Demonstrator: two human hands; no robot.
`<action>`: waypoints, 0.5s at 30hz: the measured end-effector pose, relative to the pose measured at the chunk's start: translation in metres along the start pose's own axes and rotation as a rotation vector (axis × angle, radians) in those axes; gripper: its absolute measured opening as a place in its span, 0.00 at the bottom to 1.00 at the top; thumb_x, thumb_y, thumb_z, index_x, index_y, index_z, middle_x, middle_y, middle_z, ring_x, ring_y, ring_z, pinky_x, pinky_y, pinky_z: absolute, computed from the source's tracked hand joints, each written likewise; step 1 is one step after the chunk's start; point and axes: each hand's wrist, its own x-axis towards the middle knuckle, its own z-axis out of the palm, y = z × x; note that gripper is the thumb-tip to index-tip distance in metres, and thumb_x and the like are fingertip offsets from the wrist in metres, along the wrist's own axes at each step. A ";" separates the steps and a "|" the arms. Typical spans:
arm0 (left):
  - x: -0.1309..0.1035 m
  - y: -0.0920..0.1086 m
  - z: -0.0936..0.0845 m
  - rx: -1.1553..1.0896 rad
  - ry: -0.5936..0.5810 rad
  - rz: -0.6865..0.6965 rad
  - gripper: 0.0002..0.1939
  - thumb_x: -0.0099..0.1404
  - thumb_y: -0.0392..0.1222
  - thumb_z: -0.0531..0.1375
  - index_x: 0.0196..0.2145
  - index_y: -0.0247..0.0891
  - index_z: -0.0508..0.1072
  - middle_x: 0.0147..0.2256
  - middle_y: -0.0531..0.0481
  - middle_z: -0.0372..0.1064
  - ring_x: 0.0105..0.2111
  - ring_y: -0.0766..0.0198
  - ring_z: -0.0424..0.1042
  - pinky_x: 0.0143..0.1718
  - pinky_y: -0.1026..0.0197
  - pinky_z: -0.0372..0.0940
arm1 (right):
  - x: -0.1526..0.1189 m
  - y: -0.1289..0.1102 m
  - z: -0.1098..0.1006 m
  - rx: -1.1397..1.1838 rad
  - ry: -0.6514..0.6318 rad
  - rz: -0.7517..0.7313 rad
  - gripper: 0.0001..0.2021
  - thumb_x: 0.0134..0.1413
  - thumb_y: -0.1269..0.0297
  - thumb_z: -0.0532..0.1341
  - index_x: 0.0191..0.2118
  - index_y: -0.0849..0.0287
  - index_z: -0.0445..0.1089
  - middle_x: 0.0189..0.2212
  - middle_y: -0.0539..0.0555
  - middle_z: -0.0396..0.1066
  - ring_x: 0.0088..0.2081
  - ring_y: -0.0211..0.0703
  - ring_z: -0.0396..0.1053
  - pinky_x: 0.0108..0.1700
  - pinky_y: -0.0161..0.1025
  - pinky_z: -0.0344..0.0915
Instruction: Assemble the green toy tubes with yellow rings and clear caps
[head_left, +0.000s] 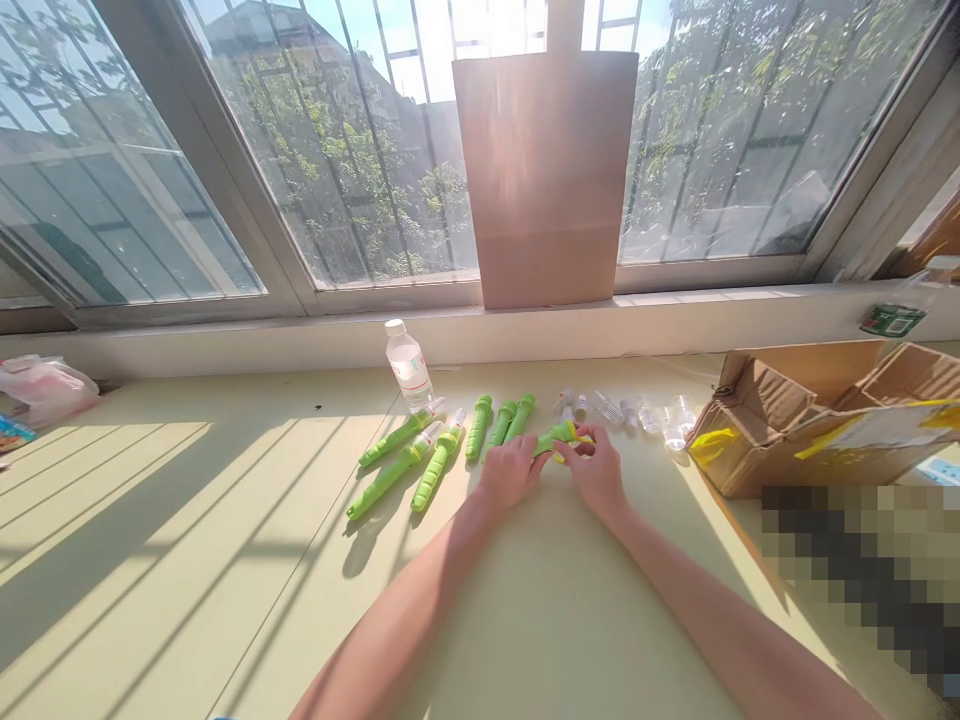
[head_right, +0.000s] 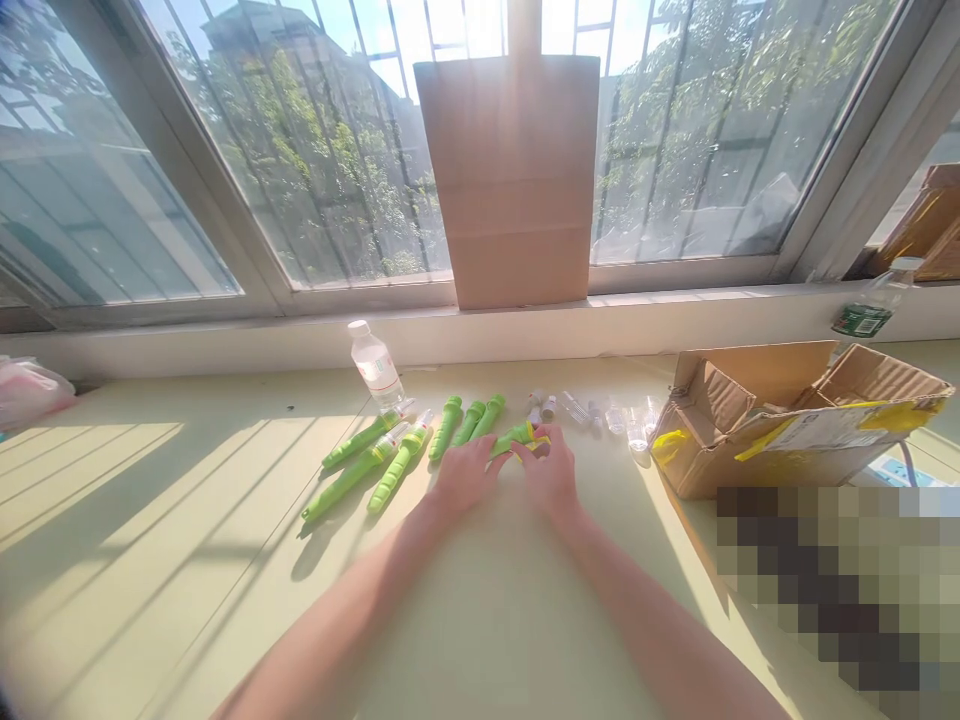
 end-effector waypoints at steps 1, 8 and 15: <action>0.000 0.000 0.000 0.000 -0.003 -0.001 0.16 0.72 0.53 0.53 0.45 0.42 0.74 0.35 0.44 0.76 0.34 0.54 0.75 0.31 0.57 0.65 | 0.000 0.001 0.001 0.017 0.003 0.008 0.27 0.41 0.39 0.69 0.35 0.53 0.60 0.48 0.56 0.74 0.24 0.35 0.67 0.28 0.41 0.70; 0.002 -0.001 -0.006 0.074 0.063 0.058 0.10 0.72 0.46 0.55 0.39 0.41 0.74 0.35 0.44 0.75 0.36 0.55 0.75 0.31 0.58 0.65 | 0.000 0.001 0.002 0.017 0.039 0.058 0.28 0.38 0.39 0.70 0.35 0.53 0.60 0.40 0.52 0.75 0.22 0.36 0.67 0.25 0.40 0.68; 0.003 0.000 -0.012 0.052 0.109 0.032 0.15 0.73 0.50 0.52 0.42 0.40 0.74 0.35 0.44 0.77 0.37 0.54 0.75 0.35 0.56 0.66 | -0.001 -0.002 -0.001 -0.077 -0.028 0.004 0.24 0.41 0.47 0.70 0.40 0.52 0.61 0.42 0.52 0.74 0.27 0.41 0.71 0.28 0.41 0.66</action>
